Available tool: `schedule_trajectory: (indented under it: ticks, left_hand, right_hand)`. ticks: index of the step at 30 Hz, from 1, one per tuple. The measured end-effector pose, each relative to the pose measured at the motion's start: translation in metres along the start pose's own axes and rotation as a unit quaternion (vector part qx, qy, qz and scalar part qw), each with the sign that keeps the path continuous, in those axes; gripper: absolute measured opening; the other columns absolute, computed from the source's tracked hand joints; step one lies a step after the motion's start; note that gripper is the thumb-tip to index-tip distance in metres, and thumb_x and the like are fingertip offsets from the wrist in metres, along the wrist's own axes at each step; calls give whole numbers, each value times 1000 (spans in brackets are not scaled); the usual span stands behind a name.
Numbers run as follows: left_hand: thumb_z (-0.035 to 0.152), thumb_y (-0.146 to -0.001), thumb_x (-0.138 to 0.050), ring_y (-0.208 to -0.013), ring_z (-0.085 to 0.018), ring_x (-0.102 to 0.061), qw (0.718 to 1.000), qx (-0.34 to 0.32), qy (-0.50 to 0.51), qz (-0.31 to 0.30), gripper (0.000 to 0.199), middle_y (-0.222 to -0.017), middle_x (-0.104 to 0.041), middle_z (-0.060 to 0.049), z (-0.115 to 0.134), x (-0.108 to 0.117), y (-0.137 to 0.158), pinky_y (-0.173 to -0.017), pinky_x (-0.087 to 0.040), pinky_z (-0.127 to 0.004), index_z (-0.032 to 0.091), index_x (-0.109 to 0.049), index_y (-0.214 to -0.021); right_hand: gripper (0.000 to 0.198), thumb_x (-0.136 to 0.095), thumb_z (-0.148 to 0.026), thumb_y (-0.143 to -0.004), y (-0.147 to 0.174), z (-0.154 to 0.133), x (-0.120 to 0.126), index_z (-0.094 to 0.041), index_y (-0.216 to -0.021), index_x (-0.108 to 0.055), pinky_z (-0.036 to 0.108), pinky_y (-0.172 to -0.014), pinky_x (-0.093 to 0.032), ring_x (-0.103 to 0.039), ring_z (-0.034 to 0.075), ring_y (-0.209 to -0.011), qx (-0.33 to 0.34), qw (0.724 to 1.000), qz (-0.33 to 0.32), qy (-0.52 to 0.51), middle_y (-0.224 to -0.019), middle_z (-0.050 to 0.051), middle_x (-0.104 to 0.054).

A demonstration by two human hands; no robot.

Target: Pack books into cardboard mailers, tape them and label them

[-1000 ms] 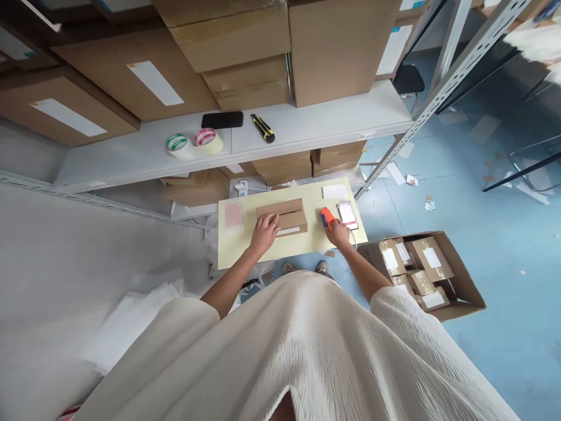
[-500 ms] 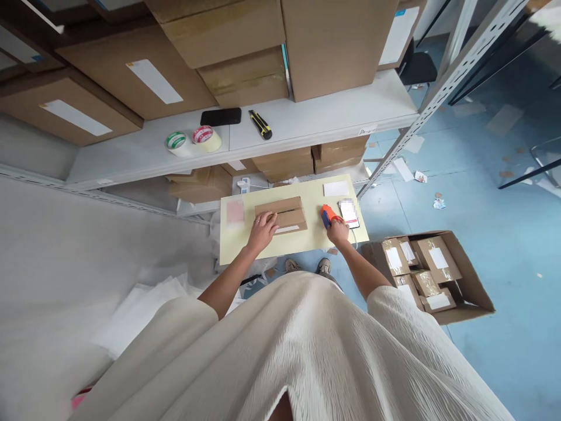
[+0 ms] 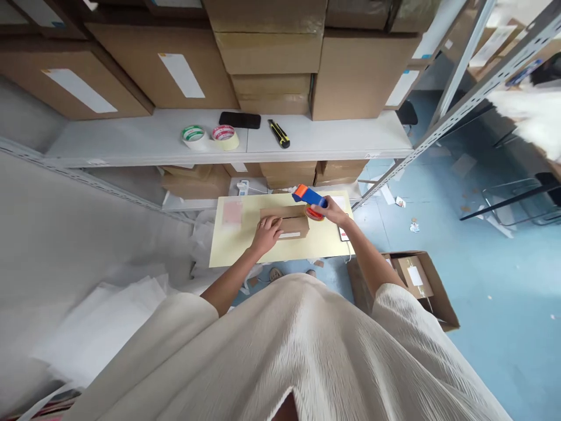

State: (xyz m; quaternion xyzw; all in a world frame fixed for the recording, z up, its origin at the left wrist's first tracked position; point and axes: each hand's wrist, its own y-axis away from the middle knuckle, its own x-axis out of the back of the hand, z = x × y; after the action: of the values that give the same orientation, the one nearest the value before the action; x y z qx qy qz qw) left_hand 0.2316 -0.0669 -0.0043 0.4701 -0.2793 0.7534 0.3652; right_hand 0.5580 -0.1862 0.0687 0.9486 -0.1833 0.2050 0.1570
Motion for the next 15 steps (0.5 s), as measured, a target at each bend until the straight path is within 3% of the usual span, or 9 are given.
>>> schedule_trajectory:
  ticks: [3, 7, 11, 15]
  left_hand:
    - [35, -110, -64, -153, -39, -52, 1000, -8, 12, 13, 49, -161, -64, -19, 0, -1, 0, -130, -42, -57, 23, -71, -157]
    - [33, -108, -66, -151, -39, -54, 1000, -4, 23, 13, 50, -158, -65, -19, 1, -1, 0, -130, -43, -57, 24, -72, -157]
    - [30, -106, -69, -150, -38, -55, 999, -4, 37, 13, 51, -156, -67, -17, 1, 2, 1, -129, -44, -57, 27, -72, -156]
    - [24, -104, -68, -149, -36, -59, 999, -1, 50, 13, 54, -156, -68, -16, -4, 5, -1, -127, -48, -55, 27, -70, -158]
  right_hand:
    - [78, -97, -76, -65, -8, -28, -23, -26, -110, -58, 40, -80, -58, -65, 26, -93, 0, 999, -48, 14, -100, 5, -70]
    - [80, -98, -76, -58, -10, -42, -44, -26, -103, -55, 33, -71, -53, -60, 21, -86, -7, 995, -58, 86, -94, 1, -67]
    - [77, -99, -77, -57, -6, -44, -39, -27, -94, -54, 30, -60, -47, -56, 18, -76, -11, 982, -54, 180, -86, 0, -63]
    - [74, -97, -79, -58, -4, -44, -27, -27, -92, -56, 30, -59, -45, -55, 18, -72, 5, 977, -78, 200, -82, -1, -63]
